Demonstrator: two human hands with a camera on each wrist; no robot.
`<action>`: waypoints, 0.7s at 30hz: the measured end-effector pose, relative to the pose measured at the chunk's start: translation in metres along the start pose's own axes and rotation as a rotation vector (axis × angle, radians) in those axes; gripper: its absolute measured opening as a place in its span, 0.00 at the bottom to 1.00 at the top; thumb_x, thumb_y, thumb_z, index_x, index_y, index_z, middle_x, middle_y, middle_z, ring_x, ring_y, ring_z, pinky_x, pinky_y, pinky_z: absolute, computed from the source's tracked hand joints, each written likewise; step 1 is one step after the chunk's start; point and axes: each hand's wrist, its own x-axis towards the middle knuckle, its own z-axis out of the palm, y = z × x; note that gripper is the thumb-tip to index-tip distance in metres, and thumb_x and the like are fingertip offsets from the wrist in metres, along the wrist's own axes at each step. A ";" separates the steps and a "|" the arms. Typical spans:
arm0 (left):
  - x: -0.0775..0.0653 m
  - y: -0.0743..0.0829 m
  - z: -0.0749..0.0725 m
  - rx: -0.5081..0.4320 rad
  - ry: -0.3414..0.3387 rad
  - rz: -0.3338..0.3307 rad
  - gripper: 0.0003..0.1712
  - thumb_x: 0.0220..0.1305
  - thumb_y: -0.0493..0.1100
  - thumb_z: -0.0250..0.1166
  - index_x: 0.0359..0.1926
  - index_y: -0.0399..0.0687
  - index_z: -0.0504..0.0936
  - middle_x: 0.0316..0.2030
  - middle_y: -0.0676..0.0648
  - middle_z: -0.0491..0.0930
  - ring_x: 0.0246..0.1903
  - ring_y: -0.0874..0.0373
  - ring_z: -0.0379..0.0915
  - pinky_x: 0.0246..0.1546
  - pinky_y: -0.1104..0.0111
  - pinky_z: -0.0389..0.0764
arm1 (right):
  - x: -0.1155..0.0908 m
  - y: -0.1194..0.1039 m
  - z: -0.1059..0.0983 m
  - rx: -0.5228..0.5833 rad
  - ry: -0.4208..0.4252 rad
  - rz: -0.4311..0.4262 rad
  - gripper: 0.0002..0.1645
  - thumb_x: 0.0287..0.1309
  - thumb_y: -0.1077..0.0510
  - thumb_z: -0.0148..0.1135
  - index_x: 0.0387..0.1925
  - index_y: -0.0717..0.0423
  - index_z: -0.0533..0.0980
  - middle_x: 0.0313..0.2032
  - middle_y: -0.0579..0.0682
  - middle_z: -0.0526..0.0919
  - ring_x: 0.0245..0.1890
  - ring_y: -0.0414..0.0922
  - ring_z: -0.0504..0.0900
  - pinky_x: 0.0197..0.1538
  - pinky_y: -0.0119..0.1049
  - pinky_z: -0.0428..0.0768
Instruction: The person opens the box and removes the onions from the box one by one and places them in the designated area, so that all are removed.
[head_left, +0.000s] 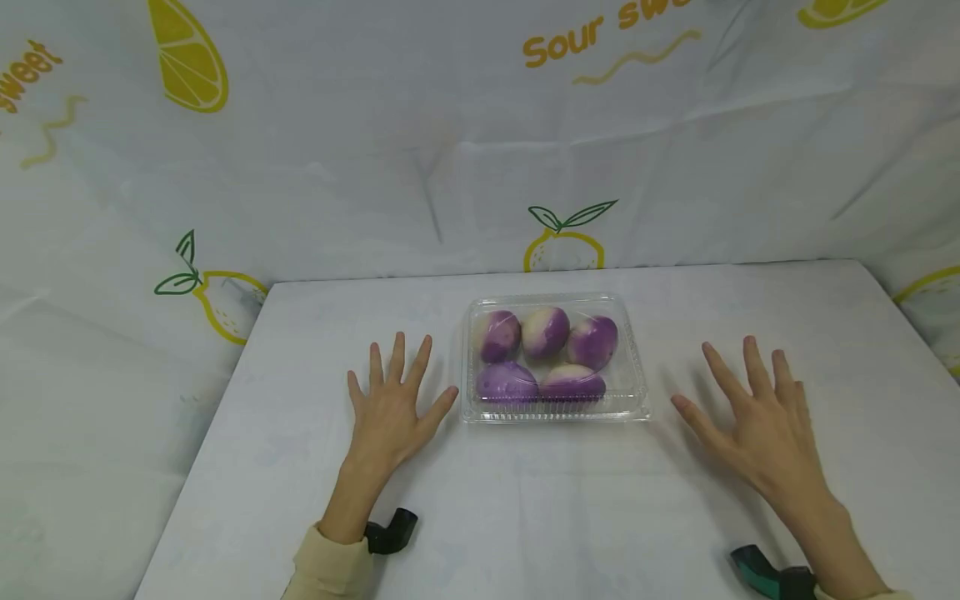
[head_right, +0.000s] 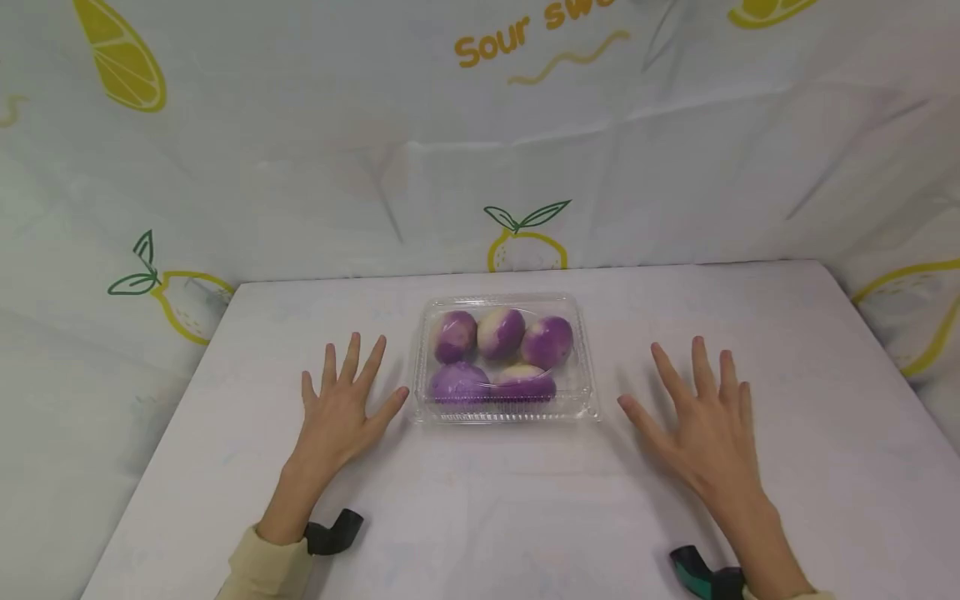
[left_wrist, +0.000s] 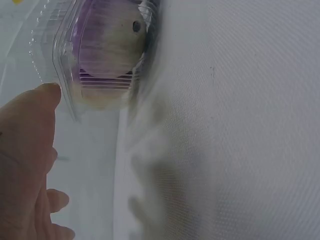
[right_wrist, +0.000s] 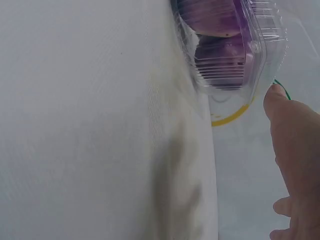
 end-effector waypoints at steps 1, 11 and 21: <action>0.000 0.000 0.000 -0.008 0.001 0.001 0.47 0.68 0.73 0.53 0.81 0.64 0.52 0.81 0.40 0.47 0.79 0.28 0.41 0.68 0.22 0.47 | 0.000 -0.001 0.000 0.001 0.005 -0.002 0.49 0.64 0.33 0.61 0.80 0.43 0.56 0.79 0.71 0.48 0.78 0.77 0.41 0.72 0.79 0.41; -0.004 0.005 0.007 -0.334 0.010 0.032 0.41 0.77 0.61 0.51 0.82 0.56 0.50 0.80 0.38 0.53 0.78 0.34 0.52 0.71 0.30 0.57 | -0.002 -0.024 0.006 0.259 0.011 0.013 0.45 0.65 0.44 0.66 0.79 0.41 0.60 0.80 0.63 0.52 0.78 0.71 0.50 0.61 0.85 0.54; -0.002 0.035 0.030 -0.825 -0.051 0.136 0.55 0.71 0.58 0.61 0.83 0.53 0.35 0.83 0.41 0.41 0.77 0.36 0.55 0.73 0.44 0.66 | 0.004 -0.064 0.034 0.671 -0.052 -0.047 0.60 0.56 0.64 0.73 0.81 0.36 0.50 0.82 0.54 0.44 0.77 0.70 0.55 0.70 0.37 0.75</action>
